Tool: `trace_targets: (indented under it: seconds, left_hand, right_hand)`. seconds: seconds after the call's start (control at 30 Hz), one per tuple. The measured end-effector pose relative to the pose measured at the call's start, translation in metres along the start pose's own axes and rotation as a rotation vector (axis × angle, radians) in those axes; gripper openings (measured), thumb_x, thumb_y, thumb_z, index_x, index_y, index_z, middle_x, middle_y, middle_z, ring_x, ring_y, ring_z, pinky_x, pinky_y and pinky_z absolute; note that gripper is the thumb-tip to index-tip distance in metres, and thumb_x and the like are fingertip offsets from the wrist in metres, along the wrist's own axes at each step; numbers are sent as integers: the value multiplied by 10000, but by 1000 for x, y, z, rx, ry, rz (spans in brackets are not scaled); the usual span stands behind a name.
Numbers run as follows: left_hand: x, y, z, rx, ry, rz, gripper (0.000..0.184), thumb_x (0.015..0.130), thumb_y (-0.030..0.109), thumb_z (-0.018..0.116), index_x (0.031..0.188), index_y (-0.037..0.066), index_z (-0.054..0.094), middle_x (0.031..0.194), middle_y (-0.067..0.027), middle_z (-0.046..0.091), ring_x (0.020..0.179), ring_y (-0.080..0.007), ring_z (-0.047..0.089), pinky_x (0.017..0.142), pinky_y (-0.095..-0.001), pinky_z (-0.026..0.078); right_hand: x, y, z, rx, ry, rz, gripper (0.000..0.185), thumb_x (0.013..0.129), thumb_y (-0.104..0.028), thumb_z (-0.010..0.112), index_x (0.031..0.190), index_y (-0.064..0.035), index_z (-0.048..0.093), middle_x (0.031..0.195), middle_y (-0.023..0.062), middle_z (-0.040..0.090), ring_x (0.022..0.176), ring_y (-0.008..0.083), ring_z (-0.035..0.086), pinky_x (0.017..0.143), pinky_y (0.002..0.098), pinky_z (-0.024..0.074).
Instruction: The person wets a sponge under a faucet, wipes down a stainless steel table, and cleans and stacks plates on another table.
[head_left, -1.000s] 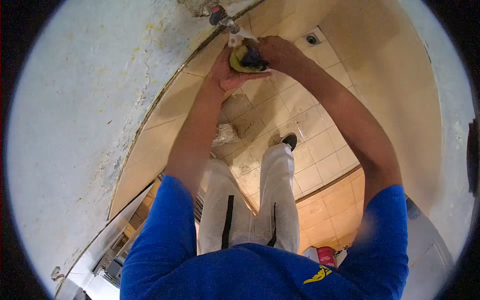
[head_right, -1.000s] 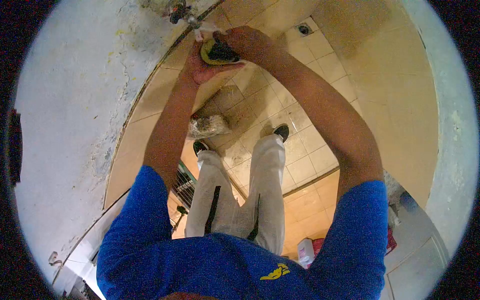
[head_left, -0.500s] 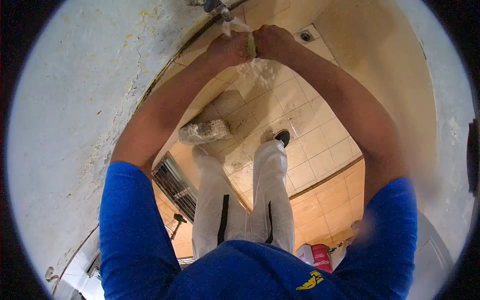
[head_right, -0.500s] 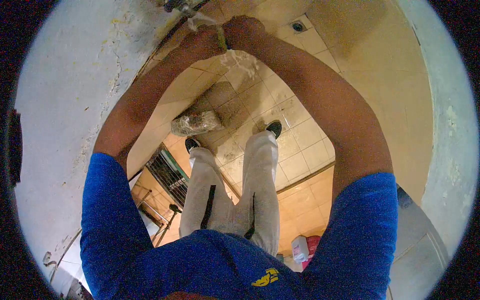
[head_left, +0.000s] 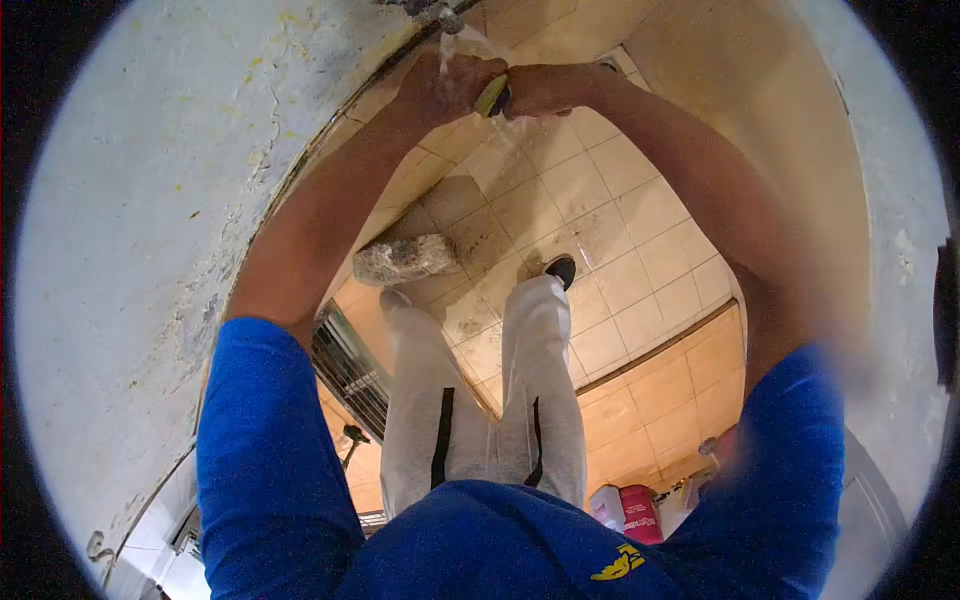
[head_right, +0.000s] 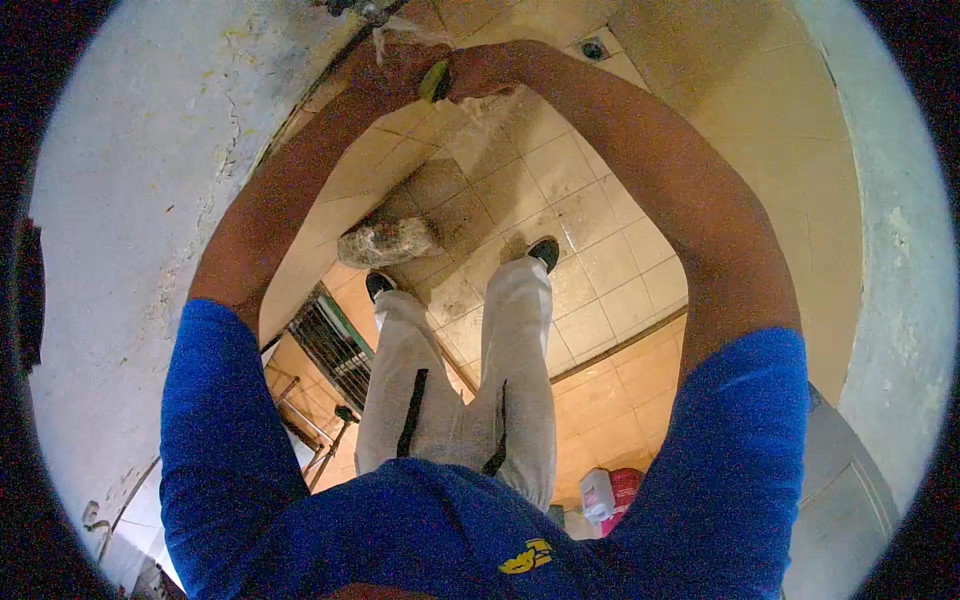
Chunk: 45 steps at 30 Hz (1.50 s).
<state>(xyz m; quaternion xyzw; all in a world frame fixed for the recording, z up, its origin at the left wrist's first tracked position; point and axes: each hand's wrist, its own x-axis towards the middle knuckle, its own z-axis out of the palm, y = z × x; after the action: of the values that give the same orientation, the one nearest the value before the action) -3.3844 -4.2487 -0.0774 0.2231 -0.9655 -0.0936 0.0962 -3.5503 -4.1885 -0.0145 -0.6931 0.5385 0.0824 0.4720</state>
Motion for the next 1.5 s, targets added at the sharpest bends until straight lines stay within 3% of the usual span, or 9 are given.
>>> trace_targets:
  seconds: [0.17,0.27,0.47,0.57,0.77,0.97,1.07,1.37,1.5]
  left_hand:
    - [-4,13,-5,-258,-43,-199,401,754,305,626,1094,120,523,1039,-113,567,954,-249,554,823,-343,455]
    - [-23,23,-7,-669,-55,-386,571,748,314,665,1218,103,419,1158,-102,503,1042,-193,495,877,-352,410]
    - [-27,19,7,-1179,-39,-433,565,737,331,688,1199,101,458,1174,-93,497,1025,-193,513,860,-363,428]
    - [-15,64,11,-981,100,-620,426,760,326,669,1094,88,554,1076,-87,562,980,-182,544,818,-336,451]
    - [-8,58,23,-422,227,-372,317,780,233,630,1029,44,577,900,-144,612,860,-271,600,771,-334,472]
    - [-5,55,23,226,395,-305,211,858,147,481,1019,41,566,962,-136,554,838,-301,549,800,-341,445]
    - [5,52,9,-533,290,-459,143,858,140,479,924,28,538,948,-175,532,817,-328,535,766,-371,434]
    - [-1,58,-4,-448,261,-307,340,785,298,612,939,10,518,899,-182,556,877,-324,560,760,-371,445]
    - [-5,44,15,-1197,311,-778,342,799,273,587,991,-6,544,945,-139,580,878,-258,573,764,-339,458]
  right_hand:
    - [41,65,22,-279,436,-501,405,732,-422,614,854,-41,556,651,99,535,602,160,515,542,370,447]
    - [-16,20,0,217,78,118,459,795,-466,535,946,-35,570,809,114,600,705,214,572,650,374,471]
    - [-8,64,17,-280,616,-254,337,907,-347,413,999,-55,552,819,156,539,779,309,540,707,413,428]
    - [7,71,32,-353,839,-510,293,912,-310,415,963,-47,534,810,138,500,766,314,515,704,413,414]
    - [-31,35,11,-254,615,-199,205,829,-226,561,965,-84,502,863,103,476,841,291,498,701,401,411]
    - [-27,28,11,-675,1294,-451,202,819,-232,585,864,-83,456,926,63,525,814,238,526,637,354,416]
    - [-27,29,7,128,701,-29,197,850,-232,555,925,-82,453,885,79,557,761,238,536,652,339,428]
    - [-24,53,2,-70,498,-368,449,820,-287,601,1194,-119,419,982,112,576,868,192,555,750,324,437]
    - [-14,38,35,469,854,-323,479,817,-235,607,1230,-68,430,997,110,582,900,196,554,797,317,435]
